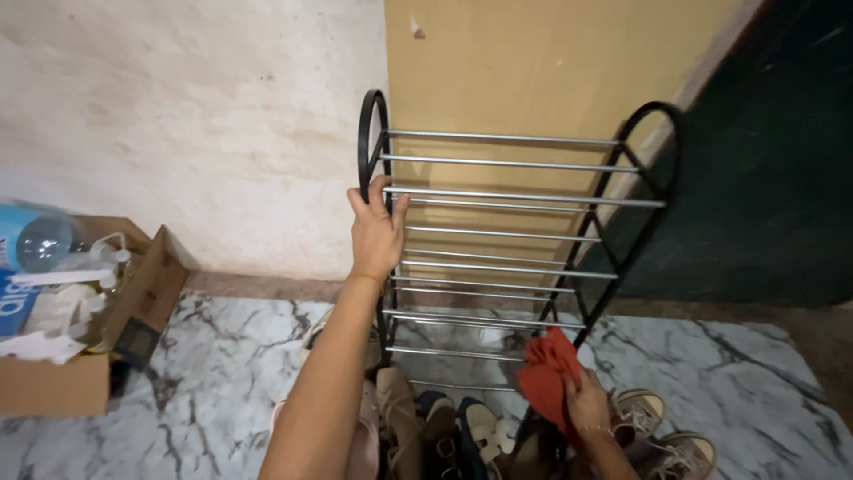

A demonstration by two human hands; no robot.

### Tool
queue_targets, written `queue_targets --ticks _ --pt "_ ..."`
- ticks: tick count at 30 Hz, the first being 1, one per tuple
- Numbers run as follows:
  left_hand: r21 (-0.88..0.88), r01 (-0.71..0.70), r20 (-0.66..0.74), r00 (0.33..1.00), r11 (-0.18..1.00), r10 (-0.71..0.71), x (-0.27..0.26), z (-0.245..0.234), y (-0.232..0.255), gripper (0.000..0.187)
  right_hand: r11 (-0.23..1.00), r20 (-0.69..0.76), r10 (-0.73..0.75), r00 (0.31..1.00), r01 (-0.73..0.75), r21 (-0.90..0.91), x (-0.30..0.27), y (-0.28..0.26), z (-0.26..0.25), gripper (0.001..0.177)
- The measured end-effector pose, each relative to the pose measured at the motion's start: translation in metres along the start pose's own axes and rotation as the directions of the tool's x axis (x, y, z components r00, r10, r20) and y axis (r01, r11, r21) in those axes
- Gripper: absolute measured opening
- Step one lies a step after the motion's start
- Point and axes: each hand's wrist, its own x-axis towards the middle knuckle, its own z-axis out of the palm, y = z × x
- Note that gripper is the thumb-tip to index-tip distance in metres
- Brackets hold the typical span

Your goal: The person wipes the metal bars and the side supports of a multi-tiered shoe rack with a red cloth.

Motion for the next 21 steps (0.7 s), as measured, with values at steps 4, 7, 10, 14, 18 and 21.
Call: queue_targets --ticks 4,7,10,14,18,21 --pt "-0.057 -0.07 -0.076 0.995 0.996 0.066 -0.008 -0.005 0.006 0.04 0.985 -0.011 -0.1 0.995 0.098 -0.139 0.017 -0.021 0.047 0.052" --pt "-0.011 -0.074 -0.166 0.984 0.997 0.071 -0.006 0.0 0.01 0.04 0.974 0.064 0.052 0.997 -0.036 -0.226 0.029 -0.039 0.082 0.051" --pt "0.022 -0.043 -0.213 0.976 0.999 0.047 -0.003 0.004 0.011 0.041 0.98 0.122 0.012 0.992 0.013 -0.199 0.021 -0.064 0.128 0.049" --pt "0.026 -0.043 -0.231 0.972 0.999 0.048 -0.003 0.01 0.009 0.04 0.967 0.252 -0.221 0.942 0.246 -0.071 -0.001 -0.109 0.19 0.045" --pt "0.099 -0.057 -0.241 0.967 0.993 0.079 -0.005 0.011 0.004 0.04 0.886 0.429 -0.463 0.776 0.424 0.188 -0.027 -0.174 0.225 0.042" --pt "0.088 -0.026 -0.218 0.975 0.996 0.045 -0.005 0.011 0.004 0.041 0.83 0.484 -0.554 0.677 0.401 0.389 -0.04 -0.221 0.191 0.04"
